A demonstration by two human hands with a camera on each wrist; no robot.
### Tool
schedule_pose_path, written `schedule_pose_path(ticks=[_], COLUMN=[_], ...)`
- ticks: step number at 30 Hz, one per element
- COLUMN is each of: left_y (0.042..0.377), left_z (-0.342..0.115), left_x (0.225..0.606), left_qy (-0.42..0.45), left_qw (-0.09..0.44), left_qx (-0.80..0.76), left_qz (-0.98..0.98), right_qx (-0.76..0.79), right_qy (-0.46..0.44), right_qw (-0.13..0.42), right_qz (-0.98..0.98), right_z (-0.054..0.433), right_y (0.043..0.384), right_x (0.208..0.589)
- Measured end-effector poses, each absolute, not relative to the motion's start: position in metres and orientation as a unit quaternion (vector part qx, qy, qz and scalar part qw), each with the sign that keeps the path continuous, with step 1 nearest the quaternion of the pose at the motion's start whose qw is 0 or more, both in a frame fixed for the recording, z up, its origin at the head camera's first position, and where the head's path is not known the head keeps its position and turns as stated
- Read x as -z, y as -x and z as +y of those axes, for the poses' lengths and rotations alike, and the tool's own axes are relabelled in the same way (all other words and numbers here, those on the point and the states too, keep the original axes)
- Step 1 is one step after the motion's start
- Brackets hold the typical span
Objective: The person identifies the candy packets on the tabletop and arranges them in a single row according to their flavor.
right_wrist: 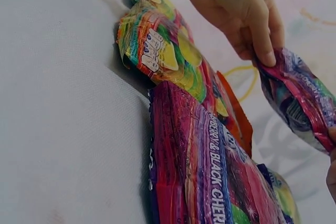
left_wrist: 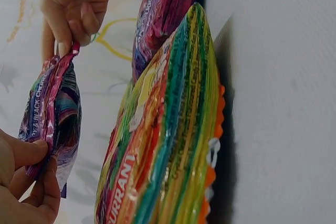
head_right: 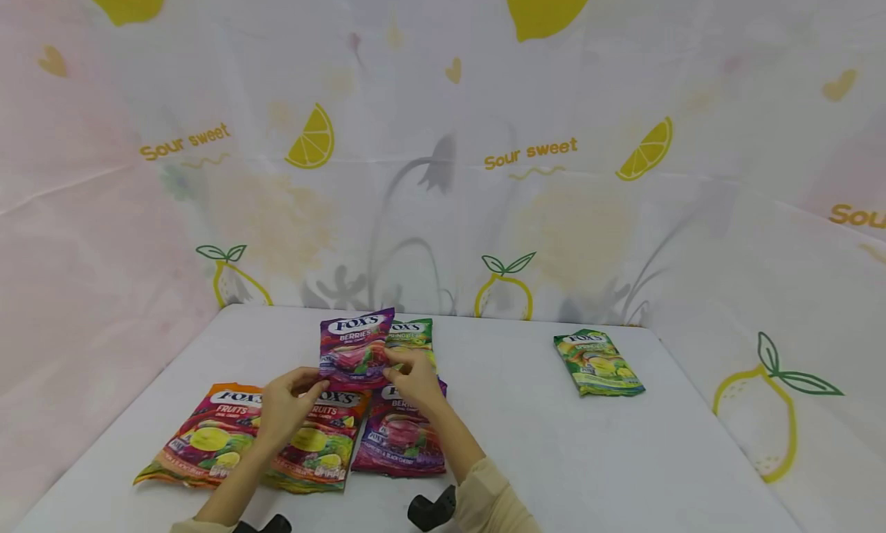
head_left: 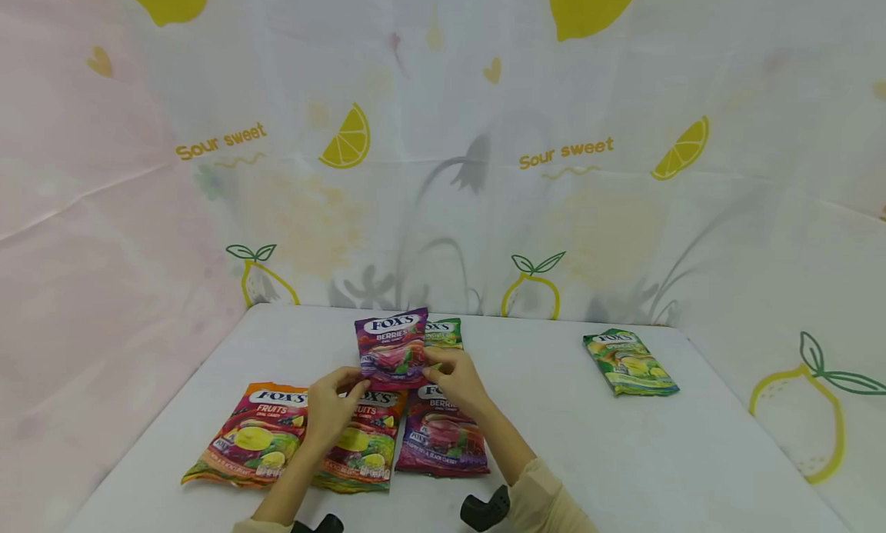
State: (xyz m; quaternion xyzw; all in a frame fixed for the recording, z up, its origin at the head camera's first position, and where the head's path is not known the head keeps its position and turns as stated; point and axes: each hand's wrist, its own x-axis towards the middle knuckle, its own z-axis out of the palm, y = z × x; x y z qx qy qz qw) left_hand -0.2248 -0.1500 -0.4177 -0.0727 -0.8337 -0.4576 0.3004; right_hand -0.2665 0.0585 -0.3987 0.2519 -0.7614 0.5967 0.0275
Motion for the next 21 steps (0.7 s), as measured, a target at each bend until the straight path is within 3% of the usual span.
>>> schedule_pose_path(ticks=[16, 21], left_y=[0.221, 0.221], left_z=[-0.133, -0.129], left_x=[0.413, 0.412], left_qy=[0.066, 0.071], left_qw=[0.255, 0.254], left_qx=[0.472, 0.474], left_qz=[-0.841, -0.840], right_qx=[-0.615, -0.610], right_qy=[-0.213, -0.213], right_qw=[0.000, 0.001], right_qz=[-0.759, -0.763], right_z=[0.079, 0.084], right_y=[0.257, 0.241], right_x=[0.393, 0.374])
